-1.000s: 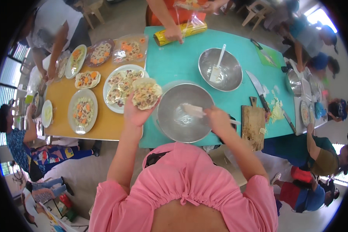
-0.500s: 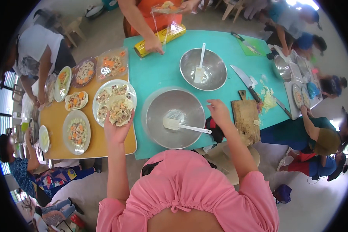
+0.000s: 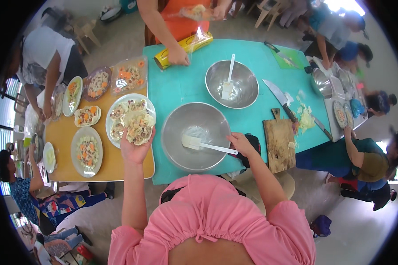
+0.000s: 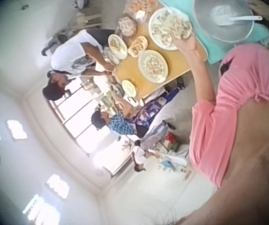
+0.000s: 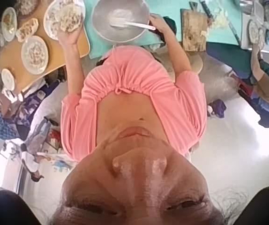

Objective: The person scoops a filling mixture from a metal bowl into a tortilla held in the left hand using a white spatula. After filling, the person folds the tortilla and places it on a plate. The person then cleans the workspace by gathering vegetable scraps from a cutting board and table into a blue plastic bag.

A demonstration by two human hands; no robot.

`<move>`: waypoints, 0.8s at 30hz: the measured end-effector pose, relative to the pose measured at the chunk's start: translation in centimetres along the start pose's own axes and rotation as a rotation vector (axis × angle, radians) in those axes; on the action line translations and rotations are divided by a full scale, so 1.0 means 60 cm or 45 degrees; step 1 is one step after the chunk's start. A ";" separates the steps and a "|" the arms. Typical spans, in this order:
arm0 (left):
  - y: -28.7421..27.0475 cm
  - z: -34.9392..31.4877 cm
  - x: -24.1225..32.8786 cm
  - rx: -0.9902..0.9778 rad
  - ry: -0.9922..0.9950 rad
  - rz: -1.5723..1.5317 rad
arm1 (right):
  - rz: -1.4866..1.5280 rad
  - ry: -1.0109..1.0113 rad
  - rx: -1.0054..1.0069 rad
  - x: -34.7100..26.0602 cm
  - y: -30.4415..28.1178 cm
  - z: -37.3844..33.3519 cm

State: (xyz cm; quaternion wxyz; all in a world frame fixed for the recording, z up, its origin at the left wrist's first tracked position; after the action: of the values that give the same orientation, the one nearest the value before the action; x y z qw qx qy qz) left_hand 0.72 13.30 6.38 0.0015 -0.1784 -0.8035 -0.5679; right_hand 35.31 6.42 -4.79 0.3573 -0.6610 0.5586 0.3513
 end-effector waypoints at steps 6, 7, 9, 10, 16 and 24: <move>0.001 -0.016 0.018 -0.014 0.054 0.023 | -0.069 -0.159 0.311 -0.111 -0.092 -0.005; 0.000 -0.018 0.021 0.012 0.072 0.026 | 0.079 -0.235 0.354 -0.121 -0.114 0.006; -0.002 -0.021 0.023 0.038 0.078 0.010 | 0.227 -0.336 0.449 -0.140 -0.153 0.025; -0.002 -0.024 0.021 0.040 0.068 -0.007 | 0.227 -0.362 0.500 -0.149 -0.168 0.030; -0.004 -0.022 0.008 0.025 0.045 0.003 | 0.521 -0.274 0.707 -0.113 -0.214 0.080; -0.001 -0.025 0.023 0.011 0.067 -0.012 | 0.154 -0.265 0.451 -0.122 -0.171 0.065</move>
State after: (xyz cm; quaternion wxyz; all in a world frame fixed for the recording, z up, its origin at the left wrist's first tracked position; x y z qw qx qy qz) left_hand -0.90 12.33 7.16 0.0207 -0.1596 -0.8064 -0.5690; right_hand 44.27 14.60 0.40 0.5018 -0.5135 0.6102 0.3349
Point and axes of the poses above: each hand's wrist, its own z-axis towards the middle knuckle, its own y-axis out of the palm, x = y × z, the point moved 6 cm from there along z, towards the middle knuckle, and after that the axes turned 4 degrees about -x, right-handed, at the moved point
